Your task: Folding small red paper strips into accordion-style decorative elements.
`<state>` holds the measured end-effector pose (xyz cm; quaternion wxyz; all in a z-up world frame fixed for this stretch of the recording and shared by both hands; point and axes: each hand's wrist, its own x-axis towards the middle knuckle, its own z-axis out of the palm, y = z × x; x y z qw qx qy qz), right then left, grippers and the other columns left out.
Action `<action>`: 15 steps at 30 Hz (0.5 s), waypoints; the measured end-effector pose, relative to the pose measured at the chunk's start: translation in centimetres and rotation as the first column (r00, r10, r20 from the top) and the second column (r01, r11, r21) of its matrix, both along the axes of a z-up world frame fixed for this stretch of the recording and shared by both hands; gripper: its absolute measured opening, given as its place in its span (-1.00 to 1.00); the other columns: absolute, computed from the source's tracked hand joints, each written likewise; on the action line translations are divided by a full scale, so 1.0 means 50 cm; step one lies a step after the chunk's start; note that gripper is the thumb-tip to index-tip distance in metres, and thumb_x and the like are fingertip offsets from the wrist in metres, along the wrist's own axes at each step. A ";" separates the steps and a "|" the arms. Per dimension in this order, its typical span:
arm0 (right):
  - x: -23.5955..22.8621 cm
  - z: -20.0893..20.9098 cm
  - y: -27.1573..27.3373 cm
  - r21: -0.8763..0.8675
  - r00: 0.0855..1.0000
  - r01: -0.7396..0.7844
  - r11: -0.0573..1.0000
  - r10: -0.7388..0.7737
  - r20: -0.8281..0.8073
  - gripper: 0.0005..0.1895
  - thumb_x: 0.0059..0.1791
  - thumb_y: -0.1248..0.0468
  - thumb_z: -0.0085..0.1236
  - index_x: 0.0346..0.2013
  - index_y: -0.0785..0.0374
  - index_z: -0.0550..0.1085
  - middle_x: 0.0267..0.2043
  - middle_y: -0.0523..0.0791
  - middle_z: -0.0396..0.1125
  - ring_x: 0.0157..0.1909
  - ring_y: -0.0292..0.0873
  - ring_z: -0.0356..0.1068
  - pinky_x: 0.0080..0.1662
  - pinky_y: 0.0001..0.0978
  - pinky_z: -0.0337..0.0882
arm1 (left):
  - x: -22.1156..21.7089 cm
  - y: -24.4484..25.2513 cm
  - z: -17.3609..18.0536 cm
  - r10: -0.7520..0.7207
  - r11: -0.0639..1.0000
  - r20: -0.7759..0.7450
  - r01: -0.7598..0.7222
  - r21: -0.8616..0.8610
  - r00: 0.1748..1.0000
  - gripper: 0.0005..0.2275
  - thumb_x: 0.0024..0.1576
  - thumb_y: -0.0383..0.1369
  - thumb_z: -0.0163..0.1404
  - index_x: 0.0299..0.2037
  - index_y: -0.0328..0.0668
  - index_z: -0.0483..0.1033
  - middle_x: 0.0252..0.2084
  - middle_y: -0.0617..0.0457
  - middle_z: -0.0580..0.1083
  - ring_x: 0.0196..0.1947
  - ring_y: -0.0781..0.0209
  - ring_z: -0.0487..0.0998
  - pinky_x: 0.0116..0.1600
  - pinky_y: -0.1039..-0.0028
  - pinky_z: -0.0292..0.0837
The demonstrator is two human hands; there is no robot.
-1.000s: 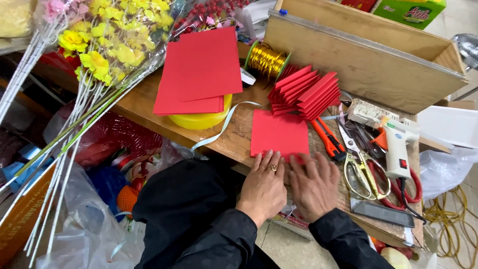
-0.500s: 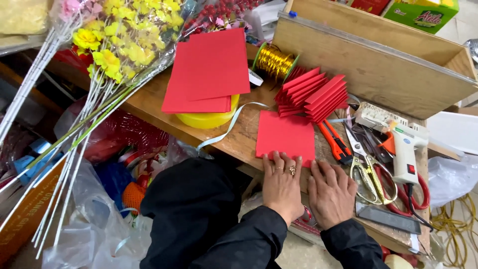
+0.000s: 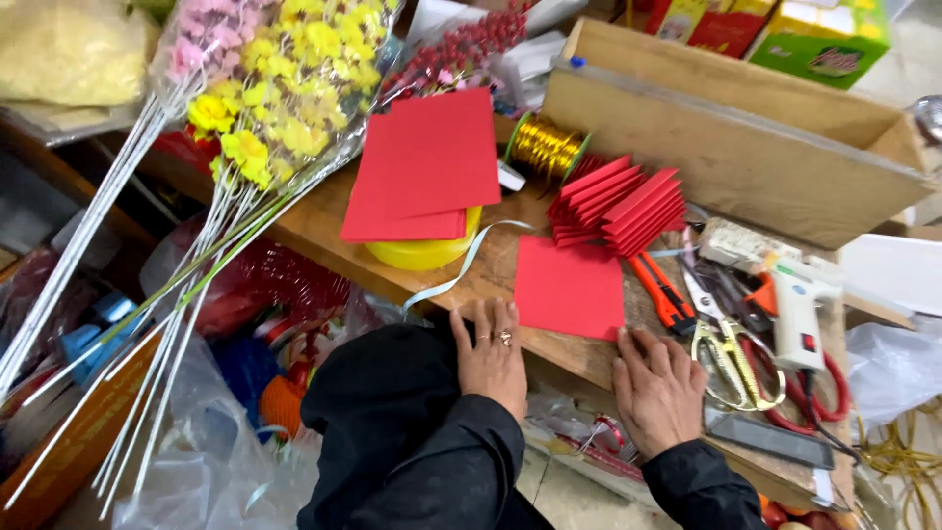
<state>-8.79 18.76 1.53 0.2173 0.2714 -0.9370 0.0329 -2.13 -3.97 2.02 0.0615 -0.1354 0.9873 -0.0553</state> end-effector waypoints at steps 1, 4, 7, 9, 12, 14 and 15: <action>-0.001 0.002 0.005 -0.080 0.998 -0.019 0.997 0.024 0.050 -0.44 0.11 -0.07 -0.10 0.40 -0.08 0.39 0.34 -0.20 0.28 0.30 0.05 0.24 0.16 0.09 0.18 | 0.007 -0.003 -0.002 -0.016 0.999 -0.045 0.018 0.043 0.999 -0.15 0.09 -0.14 -0.03 0.56 -0.22 -0.21 0.59 -0.13 -0.08 0.57 -0.38 -0.22 0.48 -0.47 -0.38; 0.047 0.049 0.007 -0.324 0.989 -0.033 0.945 0.078 0.127 -0.43 0.04 0.01 0.07 0.36 -0.03 0.43 0.24 -0.10 0.33 0.22 0.03 0.32 0.17 -0.03 0.25 | 0.030 0.000 0.003 -0.064 0.992 -0.172 0.081 0.094 0.983 0.06 -0.17 -0.04 0.37 0.48 -0.27 -0.02 0.52 -0.25 0.03 0.56 -0.42 -0.15 0.47 -0.41 -0.28; 0.132 0.128 -0.040 -0.598 0.751 0.433 0.675 0.097 0.653 -0.49 -0.01 0.09 0.18 0.21 0.18 0.55 0.06 0.01 0.46 0.04 -0.01 0.42 0.07 -0.13 0.39 | 0.080 0.020 0.016 -0.174 0.947 -0.394 0.263 0.184 0.903 -0.18 -0.35 -0.20 0.38 0.20 -0.26 0.36 0.35 -0.33 0.24 0.47 -0.44 0.04 0.43 -0.37 -0.11; 0.161 0.146 -0.077 -0.400 0.318 0.826 0.397 0.258 0.912 -0.50 -0.02 0.08 0.18 0.11 0.32 0.62 -0.07 0.06 0.56 -0.13 -0.01 0.49 -0.09 -0.18 0.48 | 0.108 0.036 0.018 -0.239 0.876 -0.549 0.422 0.234 0.801 -0.34 -0.47 -0.29 0.36 -0.02 -0.21 0.58 0.24 -0.31 0.34 0.38 -0.45 0.17 0.39 -0.39 -0.05; 0.152 0.071 -0.098 -0.195 0.184 0.979 -0.054 0.641 0.746 -0.60 0.09 0.05 0.11 0.00 0.34 0.53 -0.10 0.12 0.38 -0.02 0.18 0.40 0.08 0.13 0.44 | 0.127 0.044 0.010 -0.266 0.686 -0.547 0.554 0.471 0.794 -0.78 0.07 -0.48 -0.07 -0.12 -0.20 0.58 0.25 -0.27 0.30 0.48 -0.42 0.05 0.34 -0.38 0.03; 0.124 -0.018 -0.090 -0.314 0.305 0.942 -0.115 0.686 0.661 -0.71 0.05 0.10 0.26 -0.44 0.11 0.38 -0.45 -0.19 0.33 -0.23 -0.01 0.50 -0.09 -0.04 0.48 | 0.116 0.022 0.016 -0.194 0.673 -0.482 0.474 0.568 0.854 -0.71 0.11 -0.46 0.01 0.05 -0.22 0.56 0.34 -0.19 0.25 0.48 -0.35 0.04 0.41 -0.39 0.03; 0.118 -0.027 -0.089 -0.322 0.305 0.940 -0.110 0.690 0.657 -0.71 0.05 0.10 0.26 -0.44 0.11 0.38 -0.45 -0.19 0.33 -0.23 -0.01 0.50 -0.09 -0.04 0.48 | 0.116 0.014 0.021 -0.190 0.678 -0.489 0.474 0.562 0.852 -0.71 0.11 -0.46 0.01 0.05 -0.22 0.56 0.34 -0.19 0.25 0.48 -0.35 0.04 0.41 -0.39 0.03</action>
